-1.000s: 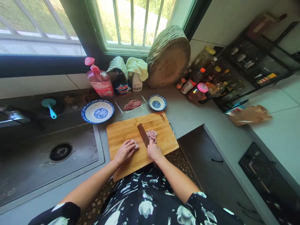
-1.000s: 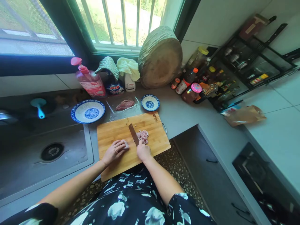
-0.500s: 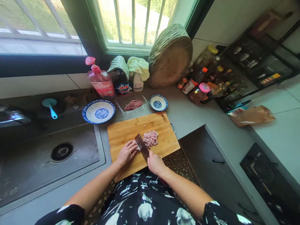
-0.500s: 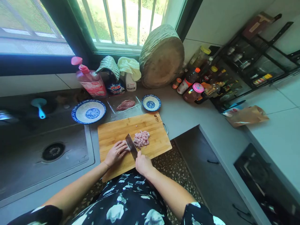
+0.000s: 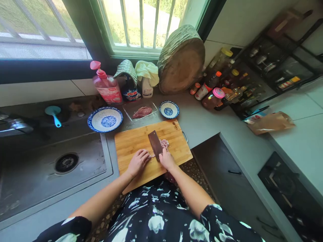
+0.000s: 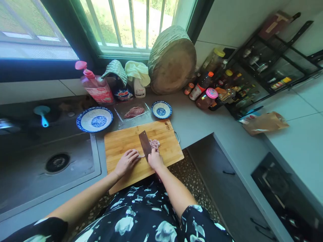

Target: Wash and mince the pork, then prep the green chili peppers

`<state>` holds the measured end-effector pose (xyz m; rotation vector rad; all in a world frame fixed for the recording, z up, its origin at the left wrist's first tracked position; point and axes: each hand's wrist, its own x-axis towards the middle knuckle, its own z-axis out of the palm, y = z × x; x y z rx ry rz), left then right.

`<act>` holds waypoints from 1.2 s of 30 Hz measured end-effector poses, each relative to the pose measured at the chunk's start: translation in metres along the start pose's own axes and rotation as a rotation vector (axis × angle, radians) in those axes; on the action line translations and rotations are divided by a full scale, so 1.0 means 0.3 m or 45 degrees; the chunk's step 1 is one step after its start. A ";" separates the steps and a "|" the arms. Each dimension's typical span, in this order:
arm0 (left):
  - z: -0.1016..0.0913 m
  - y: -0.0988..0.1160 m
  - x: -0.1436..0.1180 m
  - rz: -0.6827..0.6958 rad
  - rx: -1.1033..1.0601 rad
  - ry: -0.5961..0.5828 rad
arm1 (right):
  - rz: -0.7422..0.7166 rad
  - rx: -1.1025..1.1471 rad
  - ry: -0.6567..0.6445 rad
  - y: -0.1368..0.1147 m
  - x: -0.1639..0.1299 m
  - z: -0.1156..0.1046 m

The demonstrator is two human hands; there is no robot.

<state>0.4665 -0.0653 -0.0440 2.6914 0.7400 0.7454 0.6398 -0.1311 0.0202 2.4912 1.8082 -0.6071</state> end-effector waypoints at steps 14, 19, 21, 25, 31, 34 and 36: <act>-0.022 -0.006 -0.046 -0.053 -0.070 0.034 | -0.105 -0.153 0.077 -0.112 -0.074 0.080; -0.028 -0.025 -0.054 -0.051 -0.186 0.036 | -0.112 -0.156 0.070 -0.093 -0.030 0.062; -0.027 -0.031 -0.053 -0.138 -0.236 0.120 | -0.064 -0.160 0.051 -0.051 -0.023 0.033; -0.011 -0.022 -0.038 -0.428 -0.321 0.355 | -0.019 -0.159 0.022 0.016 -0.023 -0.007; -0.014 0.003 -0.007 -0.029 -0.227 -0.079 | -0.036 -0.138 0.035 0.019 -0.019 -0.016; -0.039 -0.016 -0.017 0.075 -0.056 -0.206 | -0.058 -0.153 0.048 0.010 -0.031 -0.020; -0.058 -0.034 -0.029 0.064 -0.016 -0.160 | -0.082 -0.155 0.053 -0.004 -0.048 -0.024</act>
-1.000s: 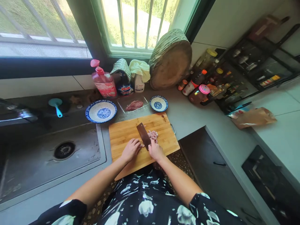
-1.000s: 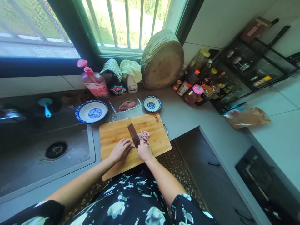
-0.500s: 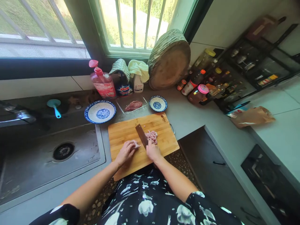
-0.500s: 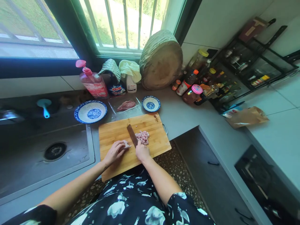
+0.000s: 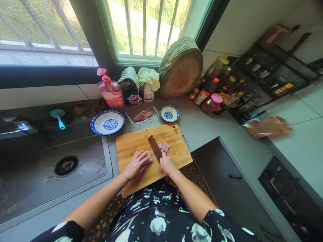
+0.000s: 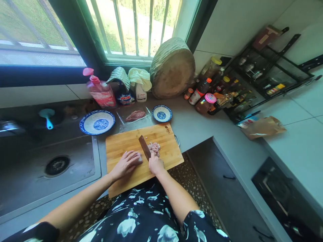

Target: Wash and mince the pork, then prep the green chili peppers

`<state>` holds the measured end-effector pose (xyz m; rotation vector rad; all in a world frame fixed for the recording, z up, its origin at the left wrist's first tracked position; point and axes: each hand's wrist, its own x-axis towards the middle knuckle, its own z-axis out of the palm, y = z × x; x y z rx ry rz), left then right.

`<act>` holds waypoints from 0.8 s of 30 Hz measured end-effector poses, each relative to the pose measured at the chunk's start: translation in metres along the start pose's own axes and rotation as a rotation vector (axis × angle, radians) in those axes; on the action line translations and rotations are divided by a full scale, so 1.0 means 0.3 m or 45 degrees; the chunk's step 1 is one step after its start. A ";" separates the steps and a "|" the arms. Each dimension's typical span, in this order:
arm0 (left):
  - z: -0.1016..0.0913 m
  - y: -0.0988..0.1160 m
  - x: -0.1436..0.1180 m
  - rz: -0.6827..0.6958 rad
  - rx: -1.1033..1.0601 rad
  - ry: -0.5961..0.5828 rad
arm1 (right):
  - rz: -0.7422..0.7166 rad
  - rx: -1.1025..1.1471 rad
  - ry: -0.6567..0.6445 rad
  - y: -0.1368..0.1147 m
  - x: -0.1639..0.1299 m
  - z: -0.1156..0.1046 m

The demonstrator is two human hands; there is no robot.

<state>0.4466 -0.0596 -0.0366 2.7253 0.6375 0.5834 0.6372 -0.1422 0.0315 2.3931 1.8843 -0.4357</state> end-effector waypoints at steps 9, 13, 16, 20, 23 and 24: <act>0.002 -0.032 -0.009 0.052 -0.055 -0.046 | -0.181 -0.082 0.105 -0.086 -0.020 0.013; 0.031 -0.052 -0.001 0.022 -0.083 -0.090 | -0.208 -0.122 0.075 -0.067 0.002 0.009; 0.042 -0.062 0.009 0.012 -0.129 -0.140 | -0.216 -0.114 0.048 -0.068 0.027 -0.016; 0.058 -0.072 0.015 -0.035 -0.170 -0.157 | -0.272 -0.132 0.038 -0.088 0.052 -0.037; 0.072 -0.081 0.013 -0.063 -0.174 -0.153 | -0.296 -0.163 0.009 -0.065 0.025 -0.029; 0.074 -0.083 0.013 -0.069 -0.180 -0.149 | -0.290 -0.178 -0.014 -0.048 0.006 -0.024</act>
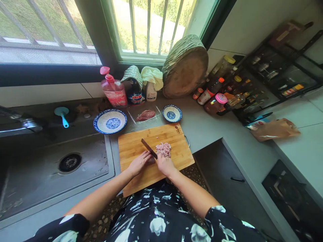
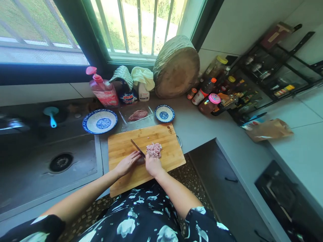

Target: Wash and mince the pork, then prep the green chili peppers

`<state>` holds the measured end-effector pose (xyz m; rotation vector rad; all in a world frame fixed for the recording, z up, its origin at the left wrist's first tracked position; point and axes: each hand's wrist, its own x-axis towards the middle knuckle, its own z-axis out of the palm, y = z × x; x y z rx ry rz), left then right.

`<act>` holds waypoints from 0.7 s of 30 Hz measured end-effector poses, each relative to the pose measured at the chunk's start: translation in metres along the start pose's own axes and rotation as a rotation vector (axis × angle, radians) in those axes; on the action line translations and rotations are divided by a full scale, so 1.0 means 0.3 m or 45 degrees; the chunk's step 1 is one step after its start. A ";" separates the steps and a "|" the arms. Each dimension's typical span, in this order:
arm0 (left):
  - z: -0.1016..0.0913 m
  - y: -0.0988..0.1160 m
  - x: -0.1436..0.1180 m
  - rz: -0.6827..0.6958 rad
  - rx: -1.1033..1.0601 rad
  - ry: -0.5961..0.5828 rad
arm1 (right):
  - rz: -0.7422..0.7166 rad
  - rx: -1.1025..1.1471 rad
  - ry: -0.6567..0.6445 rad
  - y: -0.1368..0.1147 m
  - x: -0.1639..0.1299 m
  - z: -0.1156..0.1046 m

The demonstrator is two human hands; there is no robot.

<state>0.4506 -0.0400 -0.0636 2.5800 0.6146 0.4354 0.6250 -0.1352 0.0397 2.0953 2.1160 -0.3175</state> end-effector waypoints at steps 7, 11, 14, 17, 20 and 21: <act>-0.023 0.024 0.010 0.012 -0.087 0.003 | -0.005 -0.019 -0.091 -0.013 0.001 0.001; -0.031 0.040 0.004 0.003 -0.117 -0.009 | -0.039 0.011 -0.058 -0.058 0.127 -0.037; -0.034 0.042 -0.004 -0.007 -0.124 0.019 | 0.000 0.021 -0.032 -0.034 0.144 -0.047; -0.034 0.036 -0.006 0.008 -0.147 0.044 | -0.011 0.025 0.006 0.004 0.106 -0.042; -0.027 0.024 -0.007 0.012 -0.176 0.048 | -0.114 0.002 -0.030 0.033 0.053 -0.036; -0.023 0.020 -0.008 0.000 -0.183 0.053 | -0.120 -0.007 -0.062 0.042 0.035 -0.033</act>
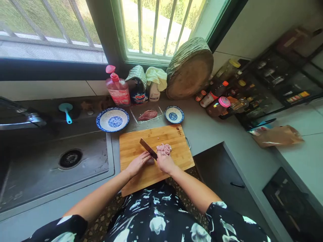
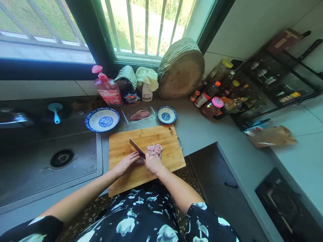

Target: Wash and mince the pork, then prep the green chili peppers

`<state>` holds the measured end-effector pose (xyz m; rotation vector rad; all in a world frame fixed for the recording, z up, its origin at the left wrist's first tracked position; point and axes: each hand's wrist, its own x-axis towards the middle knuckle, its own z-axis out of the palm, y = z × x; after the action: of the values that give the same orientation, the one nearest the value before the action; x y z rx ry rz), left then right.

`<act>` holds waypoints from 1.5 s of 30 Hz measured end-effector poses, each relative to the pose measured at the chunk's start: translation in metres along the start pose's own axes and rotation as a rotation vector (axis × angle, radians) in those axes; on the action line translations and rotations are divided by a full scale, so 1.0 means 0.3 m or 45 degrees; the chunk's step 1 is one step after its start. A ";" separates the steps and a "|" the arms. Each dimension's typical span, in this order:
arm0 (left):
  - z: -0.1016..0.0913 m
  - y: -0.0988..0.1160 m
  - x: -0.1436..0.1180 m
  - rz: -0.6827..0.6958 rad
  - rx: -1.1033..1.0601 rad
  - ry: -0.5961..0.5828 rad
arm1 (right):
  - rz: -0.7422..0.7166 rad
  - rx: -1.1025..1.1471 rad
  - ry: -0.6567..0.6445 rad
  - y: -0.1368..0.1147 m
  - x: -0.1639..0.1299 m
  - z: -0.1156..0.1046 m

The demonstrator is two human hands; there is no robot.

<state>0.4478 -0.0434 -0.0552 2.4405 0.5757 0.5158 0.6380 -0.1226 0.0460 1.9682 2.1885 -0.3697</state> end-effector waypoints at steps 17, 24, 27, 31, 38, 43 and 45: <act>0.007 -0.006 -0.041 -0.021 -0.033 0.095 | 0.100 0.018 0.011 -0.045 0.104 -0.018; 0.039 -0.024 -0.036 -0.045 0.032 0.150 | -0.028 -0.016 -0.081 -0.025 0.000 -0.013; 0.044 -0.031 -0.031 -0.046 0.040 0.165 | 0.001 -0.028 -0.136 -0.004 -0.045 0.005; 0.032 -0.030 -0.030 -0.006 -0.012 0.155 | -0.011 -0.028 -0.131 -0.037 0.014 0.011; 0.042 -0.032 -0.051 -0.032 -0.029 0.160 | 0.040 -0.024 0.021 -0.063 0.131 -0.008; 0.055 -0.041 -0.058 0.006 0.010 0.189 | -0.074 -0.020 0.022 -0.020 0.053 0.002; 0.059 -0.045 -0.058 -0.005 0.034 0.194 | -0.076 -0.017 -0.027 -0.005 0.009 0.011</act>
<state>0.4379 -0.0501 -0.0807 2.4389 0.6534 0.7014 0.6360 -0.1211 0.0421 1.8864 2.2347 -0.3813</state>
